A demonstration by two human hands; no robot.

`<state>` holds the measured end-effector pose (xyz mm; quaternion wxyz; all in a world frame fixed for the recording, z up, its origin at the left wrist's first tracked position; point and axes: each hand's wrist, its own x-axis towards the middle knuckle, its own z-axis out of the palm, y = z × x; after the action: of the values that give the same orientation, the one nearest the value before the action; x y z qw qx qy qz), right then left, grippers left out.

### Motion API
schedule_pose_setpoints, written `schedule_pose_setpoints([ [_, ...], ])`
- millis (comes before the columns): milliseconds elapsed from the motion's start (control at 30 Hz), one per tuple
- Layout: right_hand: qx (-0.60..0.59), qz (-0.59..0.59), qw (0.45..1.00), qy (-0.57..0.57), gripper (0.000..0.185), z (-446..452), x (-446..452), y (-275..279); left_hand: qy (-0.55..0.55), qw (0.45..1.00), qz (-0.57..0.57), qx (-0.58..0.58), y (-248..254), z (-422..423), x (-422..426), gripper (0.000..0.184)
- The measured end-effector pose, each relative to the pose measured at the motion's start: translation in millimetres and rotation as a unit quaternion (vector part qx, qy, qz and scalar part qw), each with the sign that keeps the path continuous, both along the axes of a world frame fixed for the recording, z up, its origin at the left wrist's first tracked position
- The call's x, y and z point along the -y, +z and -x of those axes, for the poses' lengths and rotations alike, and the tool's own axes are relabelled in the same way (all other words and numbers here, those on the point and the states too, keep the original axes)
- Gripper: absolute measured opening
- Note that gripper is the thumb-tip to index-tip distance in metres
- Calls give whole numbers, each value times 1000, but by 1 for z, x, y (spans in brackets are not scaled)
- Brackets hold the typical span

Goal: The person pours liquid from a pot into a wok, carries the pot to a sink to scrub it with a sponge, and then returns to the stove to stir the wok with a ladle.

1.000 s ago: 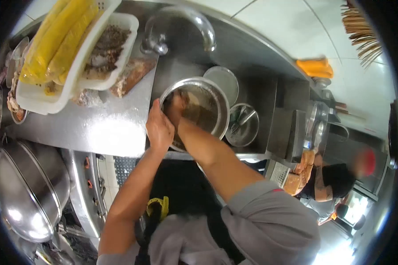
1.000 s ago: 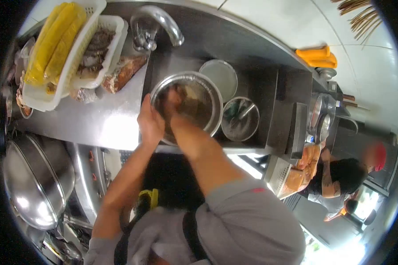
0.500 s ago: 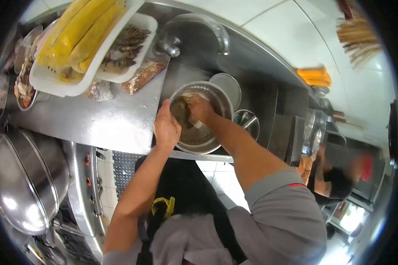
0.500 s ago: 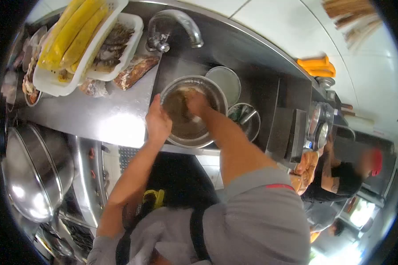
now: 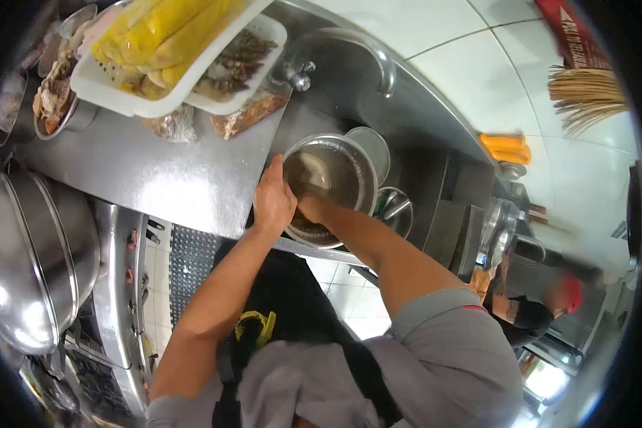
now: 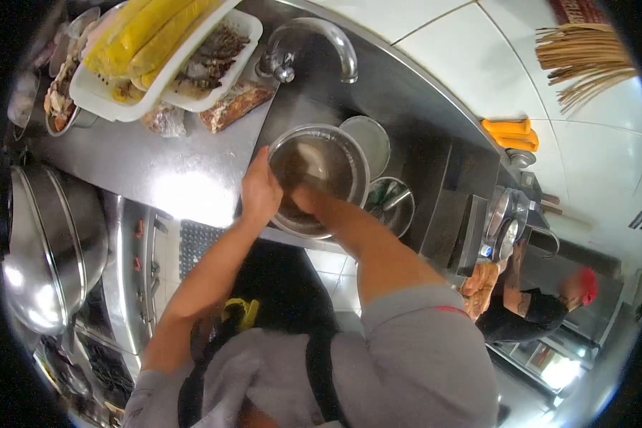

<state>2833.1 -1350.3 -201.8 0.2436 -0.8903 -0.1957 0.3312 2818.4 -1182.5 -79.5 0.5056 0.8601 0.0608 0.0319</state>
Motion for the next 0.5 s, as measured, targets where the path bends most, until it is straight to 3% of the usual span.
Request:
schedule_pose_setpoints([
  [33, -54, 143, 982, 115, 45, -9, 15, -7, -9, 1000, -8, 13, -4, 5, 0, 49],
  [67, -103, 282, 926, 231, 44, -22, 26, -16, -11, 999, -16, 28, -8, 4, -1, 51],
  [133, -54, 168, 983, 43, 41, -42, 40, -31, -1, 996, -28, 85, -16, -2, 0, 51],
  [200, -13, 21, 982, -188, 40, -33, 43, -58, 3, 996, -26, 89, -20, 6, 1, 50],
  [233, 14, -65, 945, -320, 40, -28, 32, -71, 2, 997, -20, 75, -16, 3, 0, 49],
  [267, -32, -170, 865, -471, 41, -29, 23, -82, -1, 998, -12, 62, -12, 4, 1, 49],
  [300, -44, -283, 742, -605, 43, -31, 13, -89, -3, 999, 1, 48, -11, 6, 2, 48],
  [333, -5, -260, 723, -639, 43, -35, -5, -88, 0, 999, 11, 39, -11, 3, 1, 48],
  [400, 89, -129, 826, -542, 44, -17, -36, -84, 2, 1000, 21, 19, -8, 6, 0, 48],
  [500, 94, -121, 926, -345, 46, 13, -56, -60, 8, 1000, 14, 8, -8, 6, -1, 48],
])
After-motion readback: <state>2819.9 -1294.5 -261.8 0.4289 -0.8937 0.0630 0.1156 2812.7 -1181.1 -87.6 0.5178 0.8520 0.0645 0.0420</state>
